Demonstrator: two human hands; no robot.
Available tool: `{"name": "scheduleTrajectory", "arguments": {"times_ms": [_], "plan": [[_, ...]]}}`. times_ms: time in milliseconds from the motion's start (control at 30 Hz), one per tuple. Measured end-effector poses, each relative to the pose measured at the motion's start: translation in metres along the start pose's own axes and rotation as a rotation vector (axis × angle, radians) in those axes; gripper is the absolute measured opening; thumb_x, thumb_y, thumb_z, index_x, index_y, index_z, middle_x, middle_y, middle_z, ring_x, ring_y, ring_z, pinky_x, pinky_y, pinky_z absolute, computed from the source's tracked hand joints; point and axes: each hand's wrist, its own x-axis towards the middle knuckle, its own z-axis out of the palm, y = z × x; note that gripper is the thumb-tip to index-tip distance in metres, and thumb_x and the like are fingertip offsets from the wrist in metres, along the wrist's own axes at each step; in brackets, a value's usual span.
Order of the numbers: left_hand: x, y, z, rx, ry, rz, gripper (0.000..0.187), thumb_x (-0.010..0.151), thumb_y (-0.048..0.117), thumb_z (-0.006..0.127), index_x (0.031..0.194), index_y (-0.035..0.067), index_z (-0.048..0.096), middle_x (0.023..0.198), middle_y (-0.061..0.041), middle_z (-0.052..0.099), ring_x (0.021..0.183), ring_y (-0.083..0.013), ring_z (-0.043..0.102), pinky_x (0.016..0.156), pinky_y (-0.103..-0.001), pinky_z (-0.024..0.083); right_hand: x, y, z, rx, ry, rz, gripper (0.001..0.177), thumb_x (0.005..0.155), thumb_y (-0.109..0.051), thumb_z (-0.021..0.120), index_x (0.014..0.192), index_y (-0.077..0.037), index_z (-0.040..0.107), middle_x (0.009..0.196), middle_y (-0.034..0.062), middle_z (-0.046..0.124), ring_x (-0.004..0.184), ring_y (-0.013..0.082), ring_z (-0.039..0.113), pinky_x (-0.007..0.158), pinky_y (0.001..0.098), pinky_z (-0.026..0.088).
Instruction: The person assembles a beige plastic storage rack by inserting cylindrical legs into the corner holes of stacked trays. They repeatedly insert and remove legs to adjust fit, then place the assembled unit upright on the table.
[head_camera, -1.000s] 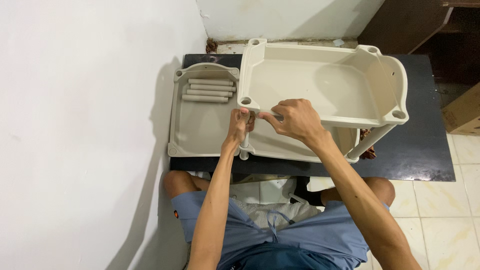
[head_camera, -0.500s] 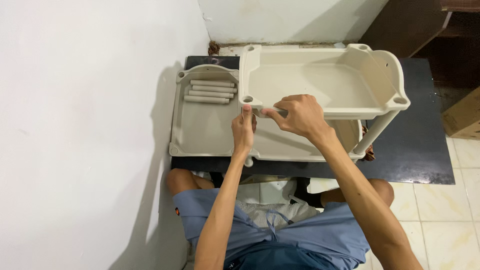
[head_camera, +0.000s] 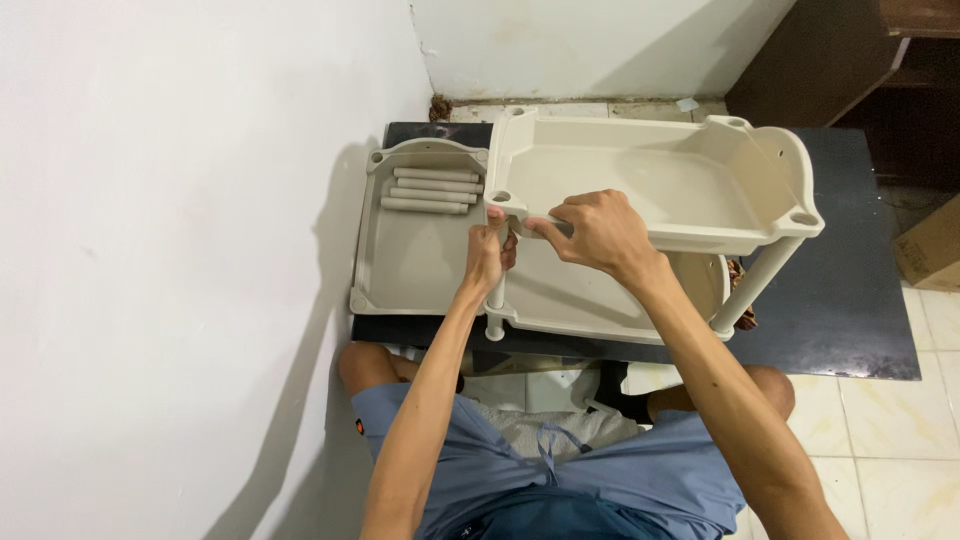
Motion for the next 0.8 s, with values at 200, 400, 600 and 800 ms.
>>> {"name": "scheduleTrajectory", "arguments": {"times_ms": [200, 400, 600, 800], "plan": [[0.005, 0.002, -0.011, -0.061, -0.130, -0.059, 0.080, 0.077, 0.093, 0.044, 0.058, 0.016, 0.039, 0.048, 0.006, 0.032, 0.037, -0.0076, 0.035, 0.036, -0.025, 0.028, 0.003, -0.002, -0.001, 0.007, -0.033, 0.016, 0.044, 0.093, -0.039, 0.074, 0.066, -0.004, 0.077, 0.053, 0.0114, 0.064, 0.042, 0.0291, 0.056, 0.047, 0.0412, 0.045], [0.007, 0.003, -0.016, -0.095, -0.234, -0.094, 0.081, 0.079, 0.094, 0.040, 0.060, 0.015, 0.036, 0.050, 0.006, 0.029, 0.040, -0.0084, 0.032, 0.039, -0.026, 0.029, 0.002, -0.003, -0.002, 0.007, -0.004, -0.005, 0.042, 0.093, -0.038, 0.074, 0.067, -0.005, 0.078, 0.054, 0.0107, 0.064, 0.043, 0.0288, 0.056, 0.047, 0.0406, 0.045], [-0.002, 0.015, -0.022, -0.157, -0.326, -0.088, 0.078, 0.089, 0.089, 0.032, 0.068, 0.015, 0.043, 0.054, 0.005, 0.033, 0.046, -0.0084, 0.036, 0.047, -0.025, 0.034, 0.004, -0.002, -0.004, 0.055, -0.077, 0.061, 0.043, 0.093, -0.042, 0.073, 0.073, -0.005, 0.079, 0.056, 0.0105, 0.067, 0.041, 0.0255, 0.059, 0.047, 0.0390, 0.047], [-0.020, 0.042, -0.011, -0.102, -0.190, -0.038, 0.085, 0.088, 0.085, 0.035, 0.085, 0.005, 0.064, 0.066, -0.004, 0.059, 0.061, -0.0155, 0.060, 0.062, -0.031, 0.053, 0.002, -0.002, -0.006, 0.064, 0.014, 0.069, 0.043, 0.093, -0.044, 0.073, 0.073, -0.006, 0.081, 0.058, 0.0098, 0.069, 0.046, 0.0271, 0.060, 0.048, 0.0391, 0.047]]}}
